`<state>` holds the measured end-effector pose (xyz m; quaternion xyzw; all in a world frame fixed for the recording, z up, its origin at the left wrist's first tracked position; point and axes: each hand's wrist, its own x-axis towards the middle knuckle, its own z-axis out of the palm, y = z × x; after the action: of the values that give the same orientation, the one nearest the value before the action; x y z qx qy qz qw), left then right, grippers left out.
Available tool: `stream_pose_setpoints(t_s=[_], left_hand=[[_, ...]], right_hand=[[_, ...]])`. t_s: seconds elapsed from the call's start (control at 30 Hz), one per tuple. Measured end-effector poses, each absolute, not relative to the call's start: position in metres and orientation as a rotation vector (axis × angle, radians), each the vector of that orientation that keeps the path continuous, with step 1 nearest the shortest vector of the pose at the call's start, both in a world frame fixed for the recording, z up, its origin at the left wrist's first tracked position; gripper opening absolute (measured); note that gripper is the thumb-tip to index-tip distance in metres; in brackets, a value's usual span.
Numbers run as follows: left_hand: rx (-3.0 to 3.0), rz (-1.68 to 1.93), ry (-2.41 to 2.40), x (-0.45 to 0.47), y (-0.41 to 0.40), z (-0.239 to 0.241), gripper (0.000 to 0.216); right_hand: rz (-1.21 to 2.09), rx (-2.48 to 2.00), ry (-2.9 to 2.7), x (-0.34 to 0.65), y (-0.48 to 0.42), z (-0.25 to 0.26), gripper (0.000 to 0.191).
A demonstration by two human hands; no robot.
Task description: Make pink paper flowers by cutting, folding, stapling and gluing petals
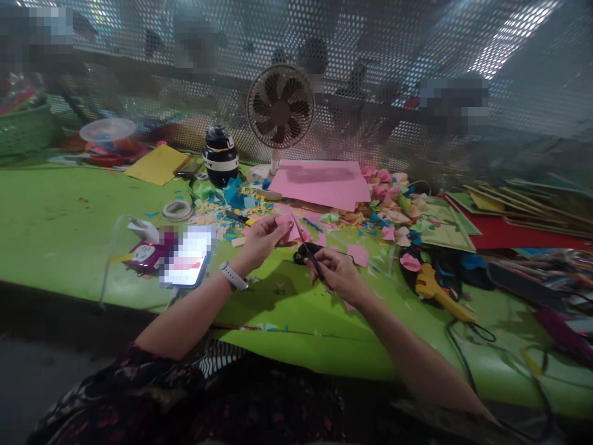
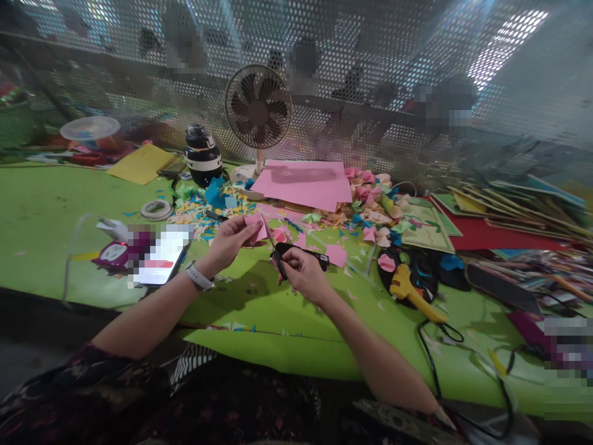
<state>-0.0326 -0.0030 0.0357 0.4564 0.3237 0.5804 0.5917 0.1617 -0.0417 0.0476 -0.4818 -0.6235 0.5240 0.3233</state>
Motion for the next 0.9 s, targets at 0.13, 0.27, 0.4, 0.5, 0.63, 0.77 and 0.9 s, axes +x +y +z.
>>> stream_pose_setpoints(t_s=[0.13, 0.27, 0.4, 0.5, 0.63, 0.77, 0.9], left_hand=[[1.066, 1.344, 0.75, -0.0323, -0.0036, 0.0369, 0.047], [1.055, 1.339, 0.76, -0.0321, -0.0033, 0.036, 0.045], [0.994, 1.339, 0.781, -0.0315, -0.0026, 0.0328, 0.036], [0.856, 1.343, 0.766, -0.0299, -0.0033, 0.0329, 0.027], [0.687, 1.26, 0.601, -0.0291, -0.0064, 0.0381, 0.025], [0.649, 1.215, 0.564, -0.0303, -0.0077, 0.04, 0.03], [0.65, 1.198, 0.56, -0.0297, -0.0063, 0.0368, 0.032]], right_hand=[[1.387, -1.273, -1.64, 0.1624, -0.0419, 0.0467, 0.05], [1.396, -1.277, -1.641, 0.1632, -0.0412, 0.0466, 0.05], [1.405, -1.27, -1.636, 0.1639, -0.0407, 0.0456, 0.05], [1.43, -1.265, -1.629, 0.163, -0.0409, 0.0443, 0.05], [1.482, -1.284, -1.6, 0.1599, -0.0413, 0.045, 0.048], [1.499, -1.288, -1.576, 0.1586, -0.0408, 0.0453, 0.045], [1.488, -1.294, -1.578, 0.1594, -0.0403, 0.0439, 0.043]])
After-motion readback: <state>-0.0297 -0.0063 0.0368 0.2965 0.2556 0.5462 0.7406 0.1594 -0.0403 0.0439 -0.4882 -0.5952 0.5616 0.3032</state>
